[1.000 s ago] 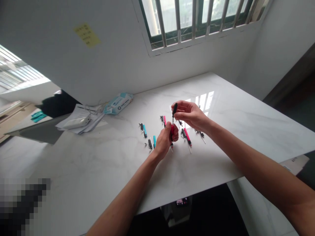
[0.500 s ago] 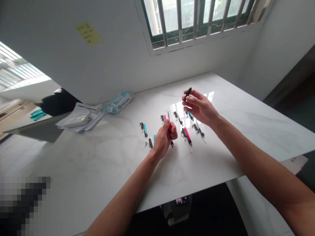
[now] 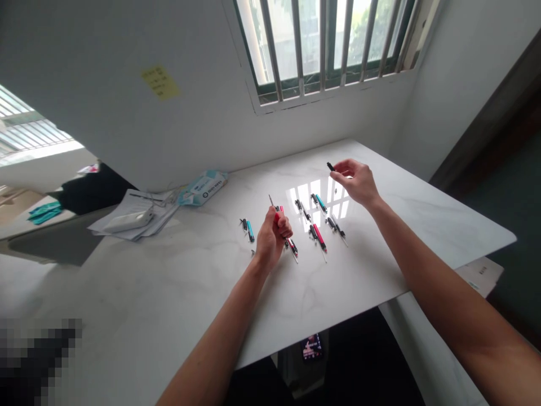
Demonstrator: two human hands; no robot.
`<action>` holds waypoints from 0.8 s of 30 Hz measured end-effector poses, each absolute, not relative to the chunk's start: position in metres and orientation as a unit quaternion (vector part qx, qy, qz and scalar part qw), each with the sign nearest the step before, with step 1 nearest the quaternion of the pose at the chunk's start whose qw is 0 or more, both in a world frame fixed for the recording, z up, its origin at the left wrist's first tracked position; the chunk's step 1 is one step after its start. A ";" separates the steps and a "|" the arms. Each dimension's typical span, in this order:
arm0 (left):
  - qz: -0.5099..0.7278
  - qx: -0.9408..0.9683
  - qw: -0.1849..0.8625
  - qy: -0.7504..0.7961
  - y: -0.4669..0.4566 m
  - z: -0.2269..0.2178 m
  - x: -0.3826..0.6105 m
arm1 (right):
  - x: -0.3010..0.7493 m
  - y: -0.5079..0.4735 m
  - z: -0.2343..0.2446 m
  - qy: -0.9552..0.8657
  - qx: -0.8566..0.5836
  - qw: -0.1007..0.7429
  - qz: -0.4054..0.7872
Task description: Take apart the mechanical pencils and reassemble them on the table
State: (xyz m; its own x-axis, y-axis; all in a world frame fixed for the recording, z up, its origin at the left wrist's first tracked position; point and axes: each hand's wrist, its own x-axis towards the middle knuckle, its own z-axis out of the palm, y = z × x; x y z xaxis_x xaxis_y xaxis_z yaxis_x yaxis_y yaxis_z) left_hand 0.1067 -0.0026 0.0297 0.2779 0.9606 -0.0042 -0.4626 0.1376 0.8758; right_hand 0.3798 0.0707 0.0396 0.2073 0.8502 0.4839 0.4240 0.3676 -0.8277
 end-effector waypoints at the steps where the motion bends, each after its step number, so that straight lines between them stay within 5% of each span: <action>1: 0.517 0.404 0.689 0.309 -0.002 0.030 0.107 | 0.386 0.070 0.034 -0.595 -0.554 0.559 0.165; 10: 0.509 0.405 0.688 0.321 0.002 0.022 0.105 | 0.415 0.070 -0.029 -0.503 -0.723 0.467 0.081; 24: 0.503 0.417 0.687 0.317 0.005 0.019 0.102 | 0.399 0.083 -0.039 -0.560 -0.764 0.316 0.055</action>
